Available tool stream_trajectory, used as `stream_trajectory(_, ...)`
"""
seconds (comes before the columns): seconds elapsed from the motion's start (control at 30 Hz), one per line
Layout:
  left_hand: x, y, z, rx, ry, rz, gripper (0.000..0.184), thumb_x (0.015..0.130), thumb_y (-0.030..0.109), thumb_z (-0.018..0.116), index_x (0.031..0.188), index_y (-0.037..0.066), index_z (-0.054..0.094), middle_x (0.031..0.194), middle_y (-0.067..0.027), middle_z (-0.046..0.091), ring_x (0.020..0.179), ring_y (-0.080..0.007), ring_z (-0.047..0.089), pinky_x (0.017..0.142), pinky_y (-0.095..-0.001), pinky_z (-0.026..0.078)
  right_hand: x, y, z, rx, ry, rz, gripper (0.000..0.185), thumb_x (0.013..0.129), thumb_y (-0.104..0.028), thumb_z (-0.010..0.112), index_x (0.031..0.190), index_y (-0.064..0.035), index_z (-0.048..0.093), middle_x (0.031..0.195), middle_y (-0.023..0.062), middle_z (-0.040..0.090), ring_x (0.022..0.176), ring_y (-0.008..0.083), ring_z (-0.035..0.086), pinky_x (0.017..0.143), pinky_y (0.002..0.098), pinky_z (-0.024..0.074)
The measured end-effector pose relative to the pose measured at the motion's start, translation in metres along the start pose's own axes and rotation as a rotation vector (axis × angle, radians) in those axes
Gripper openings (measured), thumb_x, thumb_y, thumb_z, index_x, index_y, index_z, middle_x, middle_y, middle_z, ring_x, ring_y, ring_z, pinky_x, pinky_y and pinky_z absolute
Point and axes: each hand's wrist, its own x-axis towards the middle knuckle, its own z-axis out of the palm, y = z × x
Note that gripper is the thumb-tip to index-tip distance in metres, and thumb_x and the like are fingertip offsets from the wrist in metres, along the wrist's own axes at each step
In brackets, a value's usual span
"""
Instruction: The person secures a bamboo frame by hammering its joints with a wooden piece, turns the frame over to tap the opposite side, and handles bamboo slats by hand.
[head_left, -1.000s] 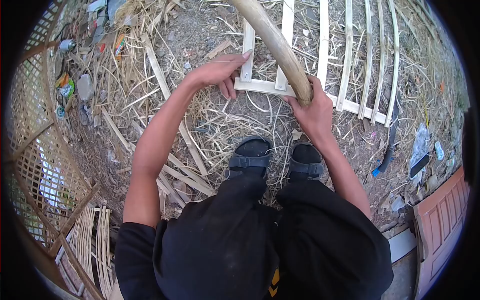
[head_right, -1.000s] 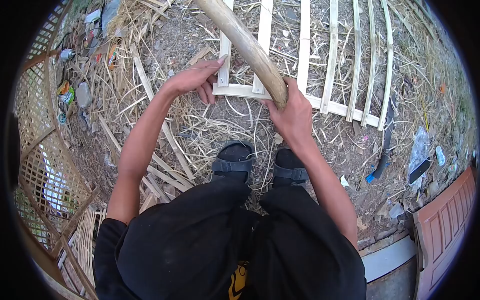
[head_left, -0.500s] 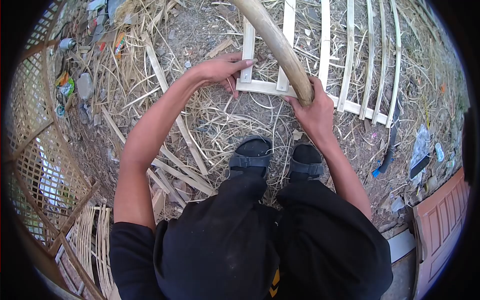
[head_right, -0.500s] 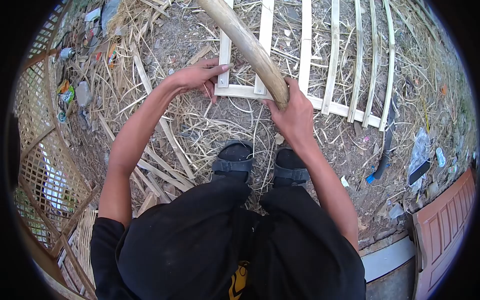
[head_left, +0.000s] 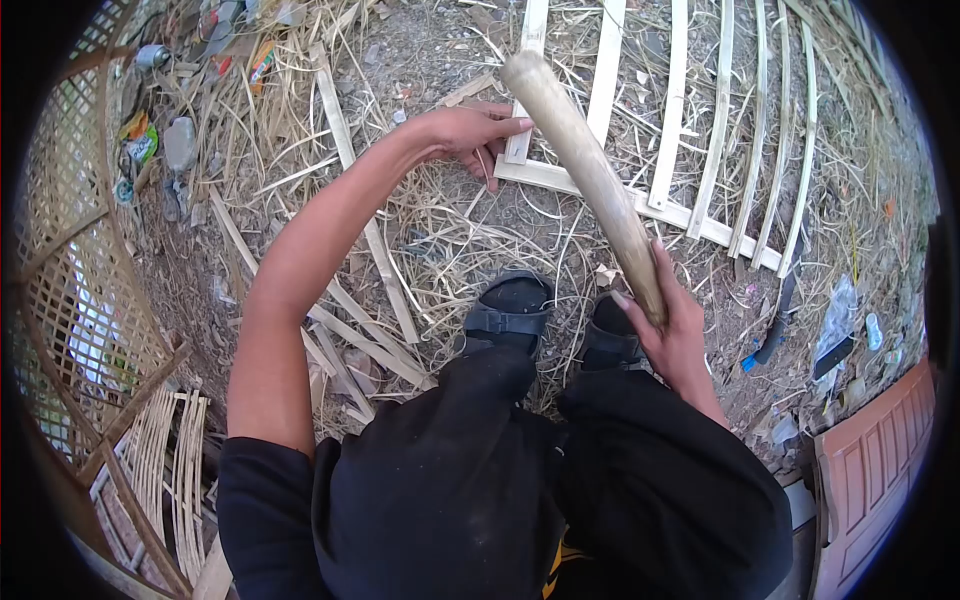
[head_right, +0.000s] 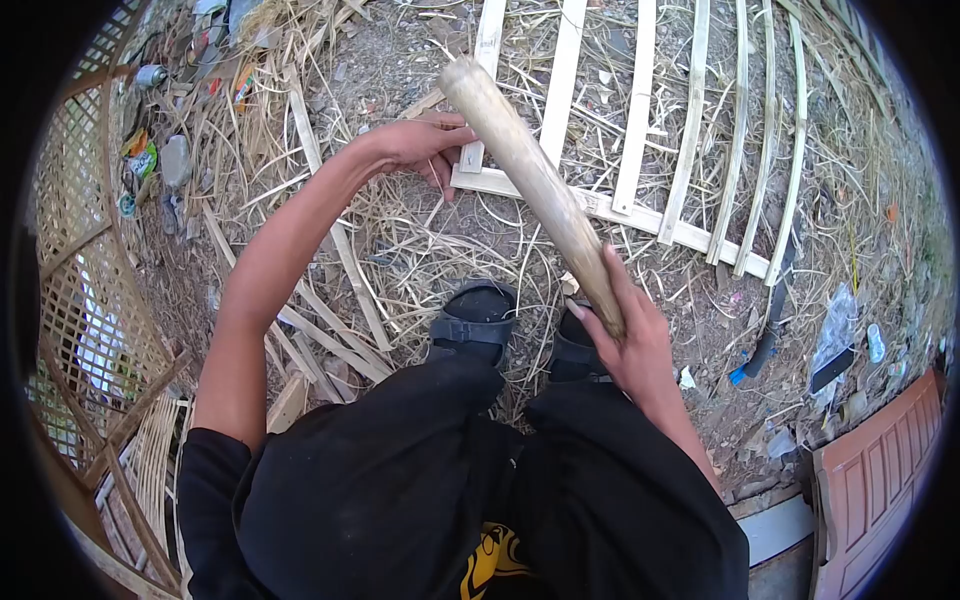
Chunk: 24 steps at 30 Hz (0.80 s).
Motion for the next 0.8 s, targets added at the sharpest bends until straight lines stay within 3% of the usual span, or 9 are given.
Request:
stream_trajectory(0.07,0.005,-0.003,-0.002,-0.012,0.02,-0.029,0.05,0.109,0.041,0.043,0.137,-0.001,0.048,0.096,-0.0153,0.067,0.071,-0.0243,0.076,0.055,-0.0262,0.06,-0.015,0.008,-0.008,-0.081,-0.059,-0.004,0.069,0.088,-0.019,0.079,0.151,-0.0185,0.05,0.092,0.014,0.064,0.071,0.032,0.066,0.069,0.0414,0.0553)
stream_trajectory(0.23,-0.012,0.012,0.003,-0.035,0.046,0.01,0.04,0.11,0.031,0.043,0.138,0.002,0.047,0.111,-0.0225,0.069,0.077,-0.0265,0.076,0.068,-0.0331,0.066,-0.041,0.042,-0.009,-0.148,-0.116,-0.081,0.068,0.088,-0.017,0.079,0.15,-0.0183,0.052,0.089,0.0132,0.062,0.07,0.0311,0.065,0.066,0.0417,0.0541)
stream_trajectory(0.33,-0.009,0.015,-0.002,-0.041,-0.004,-0.079,0.038,0.107,0.024,0.048,0.138,0.001,0.046,0.12,-0.0265,0.065,0.084,-0.0284,0.076,0.075,-0.0356,0.068,-0.035,0.046,-0.009,-0.202,-0.125,-0.057,0.068,0.087,-0.016,0.079,0.149,-0.019,0.053,0.09,0.013,0.062,0.07,0.0313,0.065,0.064,0.0413,0.0544)
stream_trajectory(0.43,-0.003,0.005,-0.006,-0.109,-0.059,-0.061,0.044,0.106,0.026,0.053,0.14,0.0,0.045,0.118,-0.0253,0.066,0.087,-0.0287,0.076,0.075,-0.0354,0.068,-0.031,0.041,-0.006,-0.152,-0.048,-0.046,0.067,0.086,-0.016,0.079,0.148,-0.0214,0.053,0.09,0.0129,0.063,0.07,0.0316,0.066,0.064,0.0411,0.0553)
stream_trajectory(0.5,-0.003,0.004,-0.003,-0.08,0.004,-0.016,0.054,0.108,0.037,0.047,0.143,-0.003,0.042,0.114,-0.0323,0.066,0.085,-0.0343,0.076,0.072,-0.0363,0.068,-0.032,0.043,-0.006,-0.063,0.035,-0.087,0.067,0.086,-0.016,0.079,0.148,-0.0232,0.053,0.09,0.0129,0.063,0.07,0.0318,0.066,0.064,0.0412,0.0558)
stream_trajectory(0.57,0.012,-0.005,-0.008,-0.054,-0.052,0.025,0.059,0.106,0.044,0.051,0.142,-0.002,0.042,0.115,-0.0269,0.068,0.086,-0.0308,0.077,0.075,-0.0373,0.067,-0.034,0.05,-0.009,-0.116,-0.032,-0.23,0.067,0.086,-0.014,0.078,0.148,-0.0237,0.054,0.094,0.0135,0.065,0.073,0.0318,0.068,0.066,0.0412,0.0574)
stream_trajectory(0.6,0.017,-0.009,-0.01,-0.075,-0.052,0.02,0.059,0.106,0.045,0.05,0.141,-0.002,0.044,0.117,-0.0254,0.068,0.086,-0.0301,0.076,0.075,-0.0382,0.067,-0.031,0.05,-0.011,-0.119,-0.03,-0.229,0.067,0.086,-0.014,0.078,0.148,-0.0237,0.054,0.094,0.0135,0.065,0.073,0.0318,0.068,0.066,0.0412,0.0574)
stream_trajectory(0.67,0.011,-0.005,-0.005,-0.098,-0.053,0.013,0.058,0.106,0.045,0.049,0.14,-0.002,0.045,0.118,-0.0239,0.068,0.087,-0.0293,0.076,0.076,-0.039,0.067,-0.024,0.049,-0.013,-0.311,-0.267,0.009,0.066,0.085,-0.013,0.078,0.146,-0.0233,0.056,0.095,0.0132,0.065,0.074,0.0314,0.069,0.065,0.0403,0.058)
stream_trajectory(0.8,0.013,-0.004,-0.007,0.013,-0.014,0.023,0.053,0.107,0.045,0.046,0.135,-0.001,0.048,0.117,-0.0233,0.069,0.088,-0.027,0.076,0.077,-0.0384,0.067,-0.033,0.046,-0.005,-0.22,-0.118,-0.158,0.066,0.085,-0.015,0.078,0.146,-0.0236,0.056,0.095,0.0129,0.064,0.073,0.0314,0.068,0.065,0.0403,0.058)
